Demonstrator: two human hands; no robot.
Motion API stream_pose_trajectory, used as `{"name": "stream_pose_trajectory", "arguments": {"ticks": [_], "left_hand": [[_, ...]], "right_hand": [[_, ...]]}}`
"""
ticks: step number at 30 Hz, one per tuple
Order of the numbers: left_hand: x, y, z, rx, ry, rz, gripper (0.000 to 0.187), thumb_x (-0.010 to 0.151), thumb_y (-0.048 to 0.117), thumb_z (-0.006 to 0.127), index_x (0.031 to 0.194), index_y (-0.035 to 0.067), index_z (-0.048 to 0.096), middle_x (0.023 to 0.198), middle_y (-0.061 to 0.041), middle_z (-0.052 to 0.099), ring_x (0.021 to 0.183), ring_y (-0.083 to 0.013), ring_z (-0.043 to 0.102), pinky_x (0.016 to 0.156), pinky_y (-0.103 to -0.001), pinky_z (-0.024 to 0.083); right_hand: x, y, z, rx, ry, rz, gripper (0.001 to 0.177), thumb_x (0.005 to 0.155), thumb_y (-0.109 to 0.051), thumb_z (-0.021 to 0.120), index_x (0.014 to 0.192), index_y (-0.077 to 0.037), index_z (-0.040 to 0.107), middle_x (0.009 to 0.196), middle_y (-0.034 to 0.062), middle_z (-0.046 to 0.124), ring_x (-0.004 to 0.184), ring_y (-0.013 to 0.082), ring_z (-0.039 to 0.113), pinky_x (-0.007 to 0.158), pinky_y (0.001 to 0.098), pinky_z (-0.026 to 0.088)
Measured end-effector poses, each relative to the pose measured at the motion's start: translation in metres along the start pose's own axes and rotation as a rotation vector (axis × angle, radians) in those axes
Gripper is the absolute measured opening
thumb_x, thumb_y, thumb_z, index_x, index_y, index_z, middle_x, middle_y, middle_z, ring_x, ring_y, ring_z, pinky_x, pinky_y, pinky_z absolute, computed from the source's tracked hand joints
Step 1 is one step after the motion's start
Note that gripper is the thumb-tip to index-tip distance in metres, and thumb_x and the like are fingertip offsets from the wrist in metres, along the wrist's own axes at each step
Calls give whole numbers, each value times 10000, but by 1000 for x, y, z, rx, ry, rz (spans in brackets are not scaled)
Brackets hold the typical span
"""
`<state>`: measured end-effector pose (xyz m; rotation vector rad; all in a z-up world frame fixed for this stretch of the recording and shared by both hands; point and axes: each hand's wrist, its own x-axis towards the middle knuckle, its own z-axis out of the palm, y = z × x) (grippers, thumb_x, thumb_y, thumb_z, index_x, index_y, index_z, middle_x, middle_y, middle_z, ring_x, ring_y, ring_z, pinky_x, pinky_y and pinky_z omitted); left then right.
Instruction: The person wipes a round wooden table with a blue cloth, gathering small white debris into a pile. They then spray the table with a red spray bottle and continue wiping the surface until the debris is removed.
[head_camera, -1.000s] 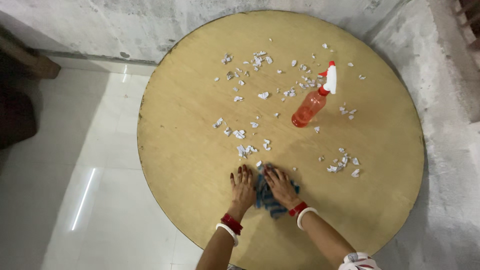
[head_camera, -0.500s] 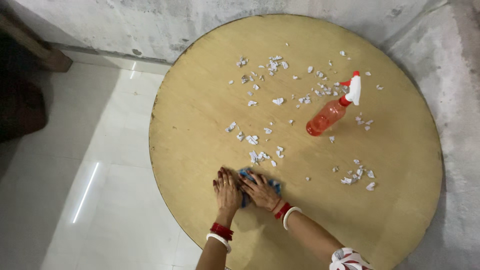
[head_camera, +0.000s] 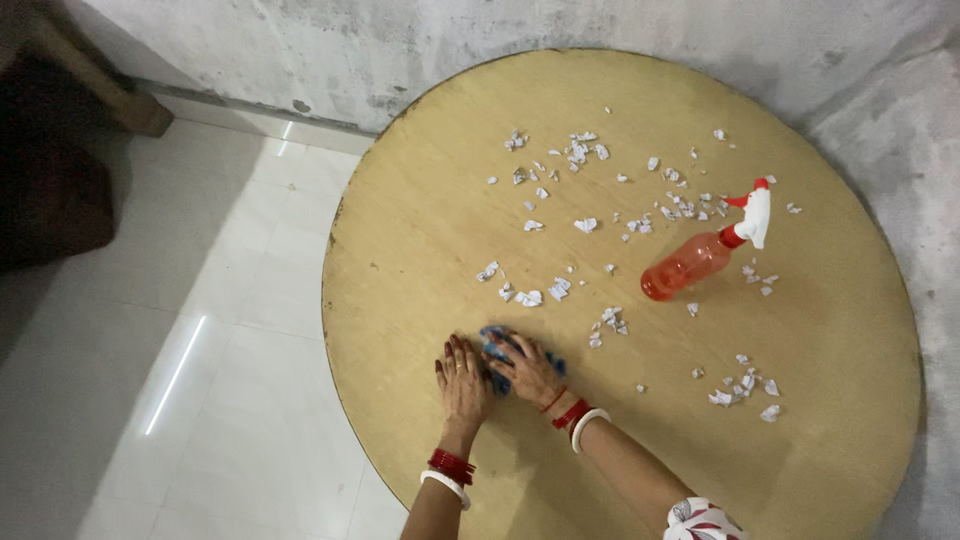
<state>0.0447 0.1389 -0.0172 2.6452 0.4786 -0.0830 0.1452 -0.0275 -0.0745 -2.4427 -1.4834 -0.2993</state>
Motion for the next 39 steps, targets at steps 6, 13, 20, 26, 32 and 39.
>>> {"name": "stream_pose_trajectory", "arguments": {"ticks": [6, 13, 20, 26, 32, 39], "left_hand": [[18, -8, -4, -21, 27, -33, 822, 909, 310, 607, 1575, 6, 234, 1681, -193, 146, 1551, -354, 135, 1235, -561, 125], [30, -22, 2, 3, 45, -49, 840, 920, 324, 619, 1574, -12, 212, 1671, -205, 148, 1550, -359, 129, 1225, -568, 122], [33, -24, -5, -1, 41, -83, 911, 885, 315, 652, 1579, -37, 179, 1663, -217, 168, 1556, -369, 119, 1239, -567, 117], [46, -24, -14, 15, 41, -43, 888, 894, 293, 648, 1574, -45, 188, 1665, -245, 151, 1553, -366, 121, 1222, -574, 124], [49, -9, -10, 35, 64, 28, 866, 902, 298, 643, 1575, -31, 210, 1667, -237, 154, 1556, -356, 136, 1230, -581, 139], [46, 14, 4, 27, -72, 70, 875, 909, 317, 630, 1576, -31, 183, 1671, -231, 110, 1550, -371, 100, 1227, -580, 117]], "right_hand": [[16, 36, -2, -173, -170, 336, 437, 869, -187, 606, 1295, -263, 662, 1475, 67, 499, 1352, 388, 438, 1039, 572, 407], [76, 14, 10, 535, 345, 673, 399, 1011, -255, 605, 1342, -39, 555, 1397, 188, 562, 1308, 382, 529, 1117, 460, 425], [140, -12, 23, 158, -186, 97, 425, 954, -246, 534, 1365, -143, 568, 1506, 80, 454, 1418, 337, 409, 1124, 544, 368], [143, 29, 28, -138, -380, 405, 466, 1020, -216, 410, 1478, -236, 494, 1640, 25, 278, 1478, 335, 256, 1126, 642, 283], [78, 64, -2, -258, -256, 787, 526, 949, -192, 474, 1474, -212, 482, 1624, 50, 298, 1430, 332, 336, 1102, 611, 323], [17, 57, -15, -395, 207, 824, 348, 1011, -184, 536, 1345, -118, 610, 1559, 93, 446, 1422, 376, 413, 1144, 512, 422]]}}
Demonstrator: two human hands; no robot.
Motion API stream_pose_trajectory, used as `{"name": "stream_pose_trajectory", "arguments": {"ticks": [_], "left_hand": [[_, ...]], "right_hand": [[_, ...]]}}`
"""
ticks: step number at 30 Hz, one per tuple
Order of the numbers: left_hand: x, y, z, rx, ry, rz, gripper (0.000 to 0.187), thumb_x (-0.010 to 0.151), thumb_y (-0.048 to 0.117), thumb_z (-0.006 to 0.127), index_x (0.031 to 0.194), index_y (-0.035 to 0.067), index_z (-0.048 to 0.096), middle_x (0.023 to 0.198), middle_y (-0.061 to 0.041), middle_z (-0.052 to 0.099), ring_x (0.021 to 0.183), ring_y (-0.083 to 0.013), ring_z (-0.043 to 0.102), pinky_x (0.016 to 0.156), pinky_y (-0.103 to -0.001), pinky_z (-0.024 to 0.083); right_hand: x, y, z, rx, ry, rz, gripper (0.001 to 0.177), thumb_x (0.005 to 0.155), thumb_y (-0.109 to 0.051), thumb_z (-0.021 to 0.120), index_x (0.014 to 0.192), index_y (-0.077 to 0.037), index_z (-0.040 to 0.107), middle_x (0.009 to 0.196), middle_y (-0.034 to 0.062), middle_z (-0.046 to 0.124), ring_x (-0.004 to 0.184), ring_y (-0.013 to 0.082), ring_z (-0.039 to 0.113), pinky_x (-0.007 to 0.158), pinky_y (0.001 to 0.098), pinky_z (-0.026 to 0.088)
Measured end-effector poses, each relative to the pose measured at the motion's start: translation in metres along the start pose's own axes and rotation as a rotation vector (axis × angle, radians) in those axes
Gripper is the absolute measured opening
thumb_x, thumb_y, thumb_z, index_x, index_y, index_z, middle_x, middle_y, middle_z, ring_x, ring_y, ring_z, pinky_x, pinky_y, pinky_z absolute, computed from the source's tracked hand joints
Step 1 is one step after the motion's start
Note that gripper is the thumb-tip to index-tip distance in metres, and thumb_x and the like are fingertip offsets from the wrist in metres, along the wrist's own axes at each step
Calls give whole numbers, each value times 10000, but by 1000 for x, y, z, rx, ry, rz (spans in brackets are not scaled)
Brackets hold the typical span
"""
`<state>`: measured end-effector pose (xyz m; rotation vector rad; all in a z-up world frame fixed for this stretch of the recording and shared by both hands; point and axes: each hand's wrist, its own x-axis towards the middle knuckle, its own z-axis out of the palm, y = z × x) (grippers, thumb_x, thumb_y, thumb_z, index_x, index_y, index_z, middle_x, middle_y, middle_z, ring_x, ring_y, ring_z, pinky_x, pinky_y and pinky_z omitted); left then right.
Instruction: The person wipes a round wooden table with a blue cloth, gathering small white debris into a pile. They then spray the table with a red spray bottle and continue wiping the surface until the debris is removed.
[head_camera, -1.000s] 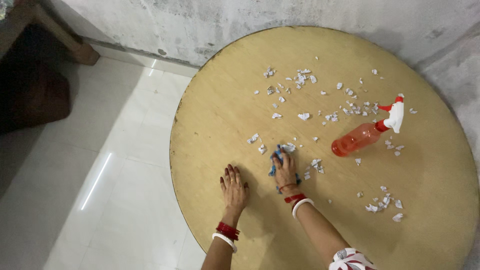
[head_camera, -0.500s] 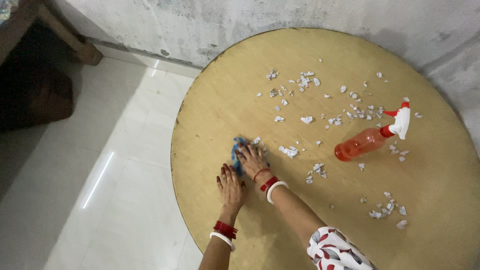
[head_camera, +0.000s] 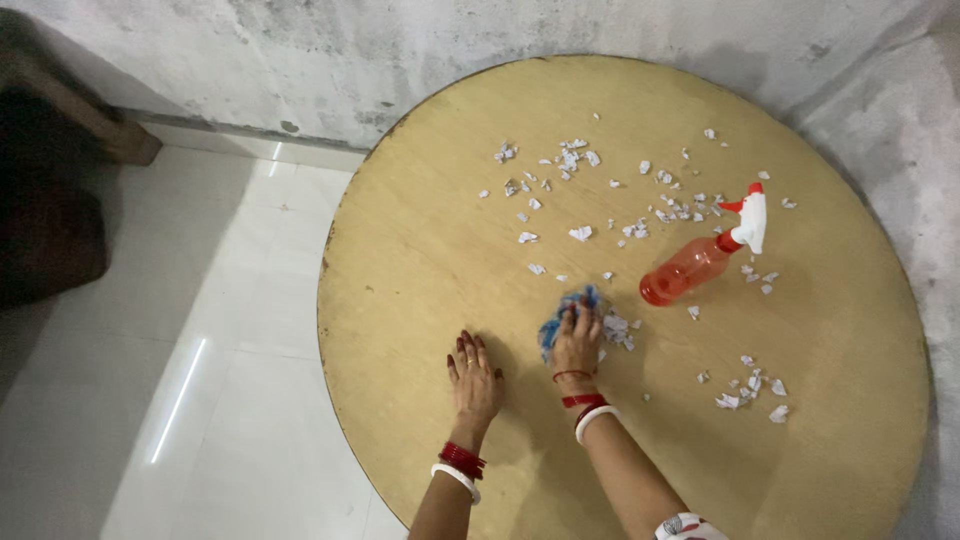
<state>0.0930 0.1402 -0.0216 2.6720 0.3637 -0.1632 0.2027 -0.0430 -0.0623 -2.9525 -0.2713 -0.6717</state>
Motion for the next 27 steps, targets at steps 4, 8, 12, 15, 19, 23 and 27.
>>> {"name": "stream_pose_trajectory", "arguments": {"ticks": [4, 8, 12, 15, 19, 23, 27], "left_hand": [[-2, 18, 13, 0, 63, 102, 864, 911, 313, 640, 1571, -40, 209, 1665, -248, 130, 1550, -388, 110, 1226, -590, 120], [-8, 32, 24, 6, -34, 111, 897, 883, 314, 661, 1578, -30, 210, 1665, -247, 118, 1549, -387, 102, 1221, -585, 118], [-17, 45, 33, 9, -1, 153, 849, 899, 309, 649, 1578, -12, 252, 1667, -233, 153, 1554, -372, 132, 1232, -579, 133], [-19, 58, 41, 15, -24, 160, 832, 909, 303, 642, 1578, -3, 253, 1668, -232, 144, 1554, -372, 123, 1232, -580, 126], [-26, 85, 53, 14, -13, 197, 815, 919, 288, 632, 1576, -5, 248, 1676, -235, 120, 1552, -375, 120, 1222, -582, 127], [-37, 118, 65, 31, -113, 190, 838, 913, 316, 635, 1578, 3, 233, 1679, -225, 105, 1561, -365, 106, 1236, -577, 114], [-45, 152, 77, 25, -90, 201, 837, 905, 313, 642, 1578, 7, 249, 1677, -217, 128, 1559, -363, 120, 1240, -578, 117]], "right_hand": [[-15, -23, 10, 238, -149, -399, 422, 995, -180, 496, 1386, -208, 653, 1581, 84, 429, 1382, 373, 418, 1071, 551, 426], [-15, -14, 12, 135, -289, -352, 365, 1000, -298, 517, 1341, -334, 642, 1550, 28, 418, 1365, 360, 414, 1033, 612, 387], [-16, 42, -4, 21, -315, -176, 438, 964, -271, 554, 1392, -346, 613, 1569, 39, 395, 1382, 339, 406, 1085, 610, 367], [-18, 93, -22, -82, -343, -98, 526, 852, -262, 626, 1375, -316, 609, 1547, 92, 390, 1383, 381, 380, 1056, 591, 372], [-29, 134, -40, -100, -314, 114, 607, 783, -245, 666, 1384, -208, 594, 1525, 110, 423, 1343, 387, 421, 1037, 565, 403], [-43, 128, -34, 231, -218, 147, 513, 962, -317, 628, 1458, -200, 571, 1416, 82, 511, 1284, 356, 483, 1047, 566, 432], [-52, 134, -28, 2, -310, -281, 309, 978, -290, 544, 1268, -221, 626, 1497, 41, 517, 1357, 309, 464, 1044, 537, 427]]}}
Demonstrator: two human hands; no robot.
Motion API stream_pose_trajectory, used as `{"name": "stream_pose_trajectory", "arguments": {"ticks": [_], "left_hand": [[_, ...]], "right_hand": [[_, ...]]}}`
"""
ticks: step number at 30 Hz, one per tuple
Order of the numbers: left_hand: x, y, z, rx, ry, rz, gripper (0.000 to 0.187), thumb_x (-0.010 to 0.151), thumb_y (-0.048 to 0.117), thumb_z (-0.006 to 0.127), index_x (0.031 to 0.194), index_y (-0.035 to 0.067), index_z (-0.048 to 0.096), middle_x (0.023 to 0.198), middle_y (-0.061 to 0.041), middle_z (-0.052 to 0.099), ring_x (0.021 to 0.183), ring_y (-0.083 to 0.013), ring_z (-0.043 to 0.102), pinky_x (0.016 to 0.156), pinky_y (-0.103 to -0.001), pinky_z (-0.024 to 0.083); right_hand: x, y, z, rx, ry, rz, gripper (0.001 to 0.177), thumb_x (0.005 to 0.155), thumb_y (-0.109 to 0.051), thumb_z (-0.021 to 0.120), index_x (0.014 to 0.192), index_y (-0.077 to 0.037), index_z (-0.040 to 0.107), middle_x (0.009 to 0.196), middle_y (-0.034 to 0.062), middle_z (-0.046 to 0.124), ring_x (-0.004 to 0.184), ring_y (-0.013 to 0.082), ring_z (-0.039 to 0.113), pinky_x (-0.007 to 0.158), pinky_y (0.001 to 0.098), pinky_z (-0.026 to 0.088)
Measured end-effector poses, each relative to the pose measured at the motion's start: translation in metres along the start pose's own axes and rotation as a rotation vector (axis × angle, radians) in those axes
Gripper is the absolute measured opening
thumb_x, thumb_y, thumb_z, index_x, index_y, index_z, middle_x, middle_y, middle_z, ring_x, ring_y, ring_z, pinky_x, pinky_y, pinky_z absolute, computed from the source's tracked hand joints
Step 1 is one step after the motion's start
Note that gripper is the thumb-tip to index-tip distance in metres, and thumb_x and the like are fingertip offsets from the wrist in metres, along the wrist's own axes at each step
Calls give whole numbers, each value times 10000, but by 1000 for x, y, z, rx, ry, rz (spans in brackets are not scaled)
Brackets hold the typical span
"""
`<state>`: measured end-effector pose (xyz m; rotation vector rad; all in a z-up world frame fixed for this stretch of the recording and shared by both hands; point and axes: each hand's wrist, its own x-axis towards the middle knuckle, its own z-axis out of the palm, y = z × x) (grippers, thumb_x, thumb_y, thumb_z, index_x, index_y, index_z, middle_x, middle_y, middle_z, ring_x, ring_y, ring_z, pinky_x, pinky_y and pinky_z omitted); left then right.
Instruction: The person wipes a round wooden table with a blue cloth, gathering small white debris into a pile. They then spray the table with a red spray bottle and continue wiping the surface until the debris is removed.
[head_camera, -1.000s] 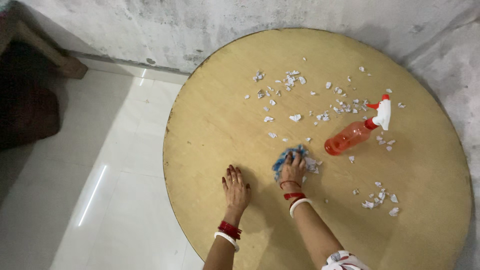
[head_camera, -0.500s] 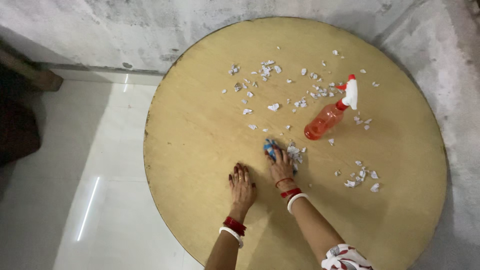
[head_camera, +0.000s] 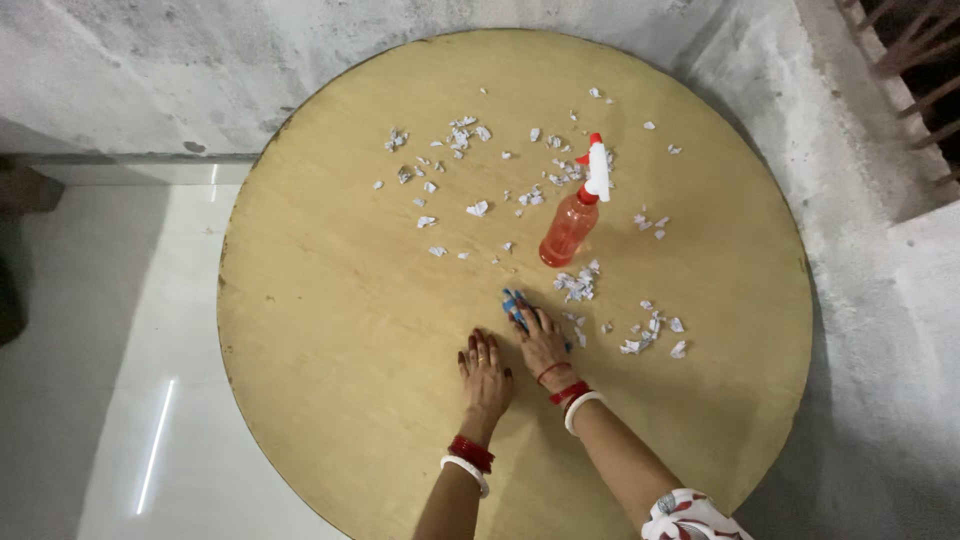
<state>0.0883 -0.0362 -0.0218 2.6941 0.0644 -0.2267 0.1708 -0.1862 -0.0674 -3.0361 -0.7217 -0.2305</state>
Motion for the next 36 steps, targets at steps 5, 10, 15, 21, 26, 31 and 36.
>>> {"name": "stream_pose_trajectory", "arguments": {"ticks": [5, 10, 15, 21, 26, 31, 36], "left_hand": [[0, 26, 14, 9, 34, 26, 843, 892, 298, 651, 1565, -11, 248, 1660, -232, 135, 1539, -371, 129, 1214, -596, 126], [0, 42, 28, -26, 55, 14, 810, 902, 271, 624, 1575, 0, 263, 1681, -223, 148, 1553, -371, 144, 1233, -582, 133], [6, 59, 44, -26, 77, 12, 764, 915, 239, 584, 1549, -40, 263, 1656, -246, 151, 1534, -407, 128, 1216, -596, 118], [6, 67, 47, -36, 83, 7, 701, 950, 251, 566, 1531, -37, 298, 1668, -251, 183, 1552, -408, 133, 1225, -591, 137], [1, 72, 46, -40, 95, 12, 775, 908, 243, 590, 1548, -58, 273, 1660, -248, 190, 1553, -389, 142, 1228, -561, 154], [-2, 81, 50, -7, 51, 22, 775, 920, 239, 576, 1547, -72, 243, 1662, -246, 167, 1544, -386, 132, 1221, -533, 159], [1, 86, 51, -12, 42, 22, 751, 932, 214, 552, 1545, -89, 243, 1659, -255, 168, 1548, -392, 135, 1231, -525, 154]], "right_hand": [[-14, 56, -6, -40, 83, 92, 400, 969, -274, 516, 1355, -227, 611, 1445, 28, 524, 1300, 309, 478, 1062, 593, 395], [-28, 103, -26, 186, 214, 329, 456, 993, -255, 554, 1430, -129, 587, 1422, 129, 531, 1261, 367, 506, 1048, 540, 418], [-56, 86, -33, 142, 272, 13, 418, 1007, -159, 533, 1419, -118, 593, 1478, 109, 545, 1252, 346, 533, 1040, 492, 457], [-92, 38, -14, 195, 139, -121, 429, 952, -219, 574, 1370, -147, 636, 1419, 63, 542, 1273, 324, 510, 1006, 520, 463], [-99, 78, -14, 100, 118, -80, 388, 939, -201, 578, 1318, -199, 660, 1442, 65, 524, 1271, 336, 505, 979, 528, 465], [-99, 131, -35, 9, 279, 169, 373, 938, -175, 605, 1304, -214, 662, 1489, 30, 495, 1246, 324, 511, 969, 551, 452], [-100, 130, -43, 62, 278, 125, 577, 816, -101, 579, 1390, -122, 631, 1543, 116, 461, 1271, 384, 497, 1036, 536, 448]]}}
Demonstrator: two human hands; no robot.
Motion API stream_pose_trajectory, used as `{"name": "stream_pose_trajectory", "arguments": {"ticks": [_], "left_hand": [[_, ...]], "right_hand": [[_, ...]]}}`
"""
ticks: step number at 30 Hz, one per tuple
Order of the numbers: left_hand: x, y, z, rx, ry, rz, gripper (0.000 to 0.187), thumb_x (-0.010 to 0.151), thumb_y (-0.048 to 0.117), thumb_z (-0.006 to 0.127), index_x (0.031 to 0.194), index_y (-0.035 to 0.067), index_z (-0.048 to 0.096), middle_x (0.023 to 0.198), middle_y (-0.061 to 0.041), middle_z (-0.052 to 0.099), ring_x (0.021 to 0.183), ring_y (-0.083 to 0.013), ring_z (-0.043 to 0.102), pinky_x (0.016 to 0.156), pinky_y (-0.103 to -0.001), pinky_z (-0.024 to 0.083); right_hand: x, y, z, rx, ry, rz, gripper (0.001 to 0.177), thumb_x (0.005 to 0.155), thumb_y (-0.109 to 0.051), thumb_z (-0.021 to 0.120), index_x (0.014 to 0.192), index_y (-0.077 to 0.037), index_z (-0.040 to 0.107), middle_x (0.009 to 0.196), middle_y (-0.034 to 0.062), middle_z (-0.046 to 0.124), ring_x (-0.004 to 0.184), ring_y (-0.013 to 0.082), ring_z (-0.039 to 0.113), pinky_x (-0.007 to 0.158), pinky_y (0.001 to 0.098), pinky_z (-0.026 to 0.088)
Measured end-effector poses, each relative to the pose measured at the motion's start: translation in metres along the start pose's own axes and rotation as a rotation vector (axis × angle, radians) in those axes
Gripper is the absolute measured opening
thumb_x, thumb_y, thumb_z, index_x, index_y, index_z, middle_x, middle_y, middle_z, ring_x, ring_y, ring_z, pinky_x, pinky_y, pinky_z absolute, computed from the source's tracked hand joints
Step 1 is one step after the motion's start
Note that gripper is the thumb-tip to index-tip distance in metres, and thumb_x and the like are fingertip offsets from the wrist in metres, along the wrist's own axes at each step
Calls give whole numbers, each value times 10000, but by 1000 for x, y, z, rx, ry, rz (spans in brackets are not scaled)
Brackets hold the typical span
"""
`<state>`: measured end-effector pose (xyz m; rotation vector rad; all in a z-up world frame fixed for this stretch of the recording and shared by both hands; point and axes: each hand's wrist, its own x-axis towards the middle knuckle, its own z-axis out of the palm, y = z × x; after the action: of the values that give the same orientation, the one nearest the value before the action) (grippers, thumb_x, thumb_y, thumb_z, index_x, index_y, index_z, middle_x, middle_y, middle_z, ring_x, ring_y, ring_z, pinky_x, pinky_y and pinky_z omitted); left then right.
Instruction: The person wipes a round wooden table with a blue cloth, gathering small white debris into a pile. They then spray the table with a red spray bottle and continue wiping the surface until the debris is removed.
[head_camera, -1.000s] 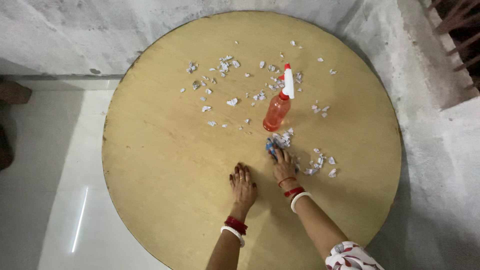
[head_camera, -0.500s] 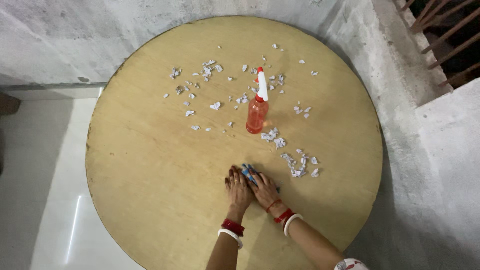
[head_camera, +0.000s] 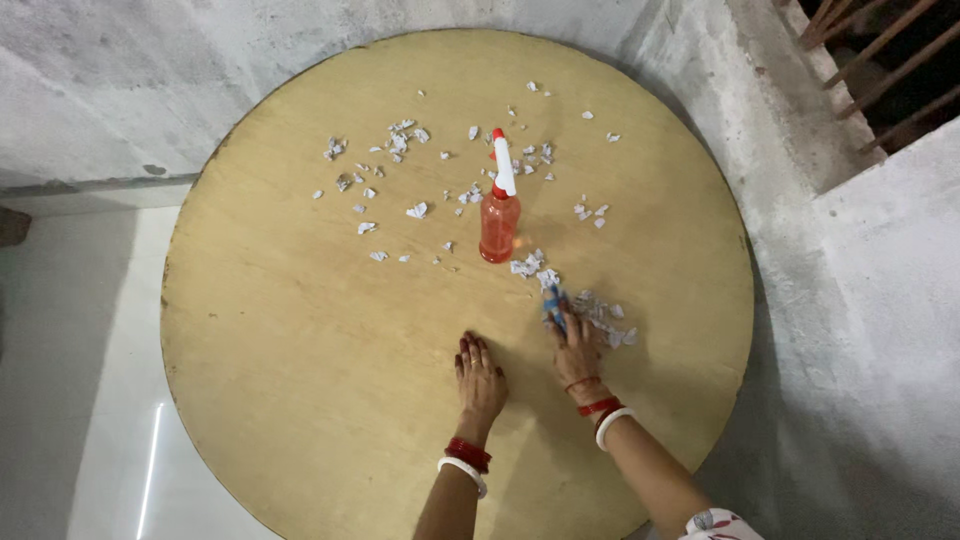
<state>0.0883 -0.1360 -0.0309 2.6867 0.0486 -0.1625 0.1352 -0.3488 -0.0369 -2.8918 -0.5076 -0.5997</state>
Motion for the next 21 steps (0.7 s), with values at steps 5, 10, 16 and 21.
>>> {"name": "stream_pose_trajectory", "arguments": {"ticks": [5, 10, 16, 21], "left_hand": [[1, 7, 2, -3, -64, 12, 750, 916, 224, 553, 1540, -67, 257, 1664, -239, 173, 1561, -377, 139, 1247, -511, 154], [-1, 13, 11, -25, 1, 113, 778, 924, 233, 566, 1552, -92, 244, 1663, -267, 166, 1539, -401, 151, 1236, -499, 163], [4, 21, 10, 11, -56, 121, 794, 923, 246, 574, 1553, -92, 228, 1664, -260, 152, 1548, -388, 143, 1240, -490, 154], [13, 23, 13, 22, -54, 113, 786, 926, 249, 575, 1547, -95, 237, 1657, -268, 162, 1540, -394, 156, 1240, -495, 158]], "right_hand": [[-13, -35, 17, 179, -139, -271, 396, 999, -220, 586, 1390, -160, 590, 1504, 50, 484, 1276, 326, 500, 1009, 523, 440], [-10, -1, 21, 69, -159, -127, 457, 938, -131, 544, 1386, -169, 625, 1485, 51, 486, 1281, 337, 489, 983, 502, 455], [14, 30, 9, -68, -90, 141, 441, 910, -112, 576, 1349, -114, 611, 1469, 128, 479, 1270, 383, 475, 1031, 521, 449], [37, -9, 18, 108, -50, -58, 482, 886, -110, 585, 1362, -40, 609, 1461, 165, 491, 1282, 378, 477, 1039, 534, 432]]}}
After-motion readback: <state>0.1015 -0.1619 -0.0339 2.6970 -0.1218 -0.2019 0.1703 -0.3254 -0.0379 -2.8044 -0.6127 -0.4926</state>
